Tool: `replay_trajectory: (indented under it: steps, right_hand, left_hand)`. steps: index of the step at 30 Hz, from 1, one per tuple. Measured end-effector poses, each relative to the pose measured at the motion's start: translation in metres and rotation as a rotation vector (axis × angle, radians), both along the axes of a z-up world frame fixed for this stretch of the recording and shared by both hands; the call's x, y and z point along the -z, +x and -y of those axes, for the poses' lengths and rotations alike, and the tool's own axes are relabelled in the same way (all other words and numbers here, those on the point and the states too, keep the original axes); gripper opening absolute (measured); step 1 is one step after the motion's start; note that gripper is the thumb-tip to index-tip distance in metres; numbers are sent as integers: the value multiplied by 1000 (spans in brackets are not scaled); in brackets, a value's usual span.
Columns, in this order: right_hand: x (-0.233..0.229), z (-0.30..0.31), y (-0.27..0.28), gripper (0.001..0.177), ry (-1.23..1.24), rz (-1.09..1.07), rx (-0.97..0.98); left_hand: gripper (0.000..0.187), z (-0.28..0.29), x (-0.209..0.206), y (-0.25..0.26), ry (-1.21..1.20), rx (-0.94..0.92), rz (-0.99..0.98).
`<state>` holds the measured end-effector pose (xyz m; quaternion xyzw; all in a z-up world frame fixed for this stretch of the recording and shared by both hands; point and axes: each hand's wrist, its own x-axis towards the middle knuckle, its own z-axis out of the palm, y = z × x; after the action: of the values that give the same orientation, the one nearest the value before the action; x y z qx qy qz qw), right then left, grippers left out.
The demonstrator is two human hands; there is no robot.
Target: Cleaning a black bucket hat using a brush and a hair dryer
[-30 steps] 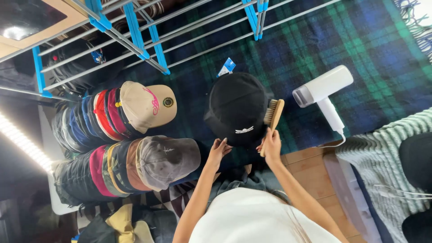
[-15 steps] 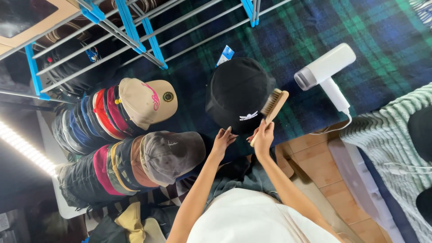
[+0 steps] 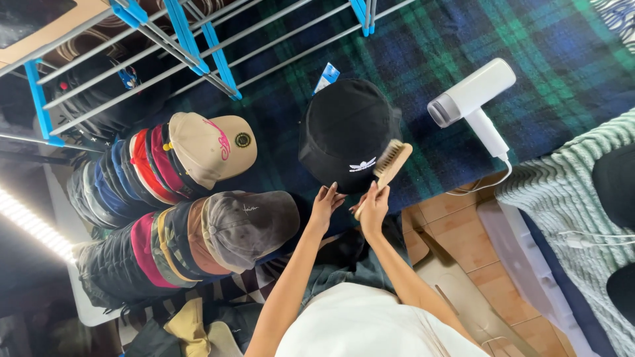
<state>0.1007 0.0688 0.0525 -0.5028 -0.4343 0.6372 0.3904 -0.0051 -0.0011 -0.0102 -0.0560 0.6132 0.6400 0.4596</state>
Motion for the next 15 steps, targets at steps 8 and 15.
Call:
replay_trajectory:
  steps: [8, 15]
  right_hand:
    - [6, -45, 67, 21, -13, 32, 227]
    - [33, -115, 86, 6, 1432, 827, -387]
  left_hand:
    - [26, 1, -23, 2, 33, 5, 5]
    - [22, 0, -32, 4, 70, 3, 0]
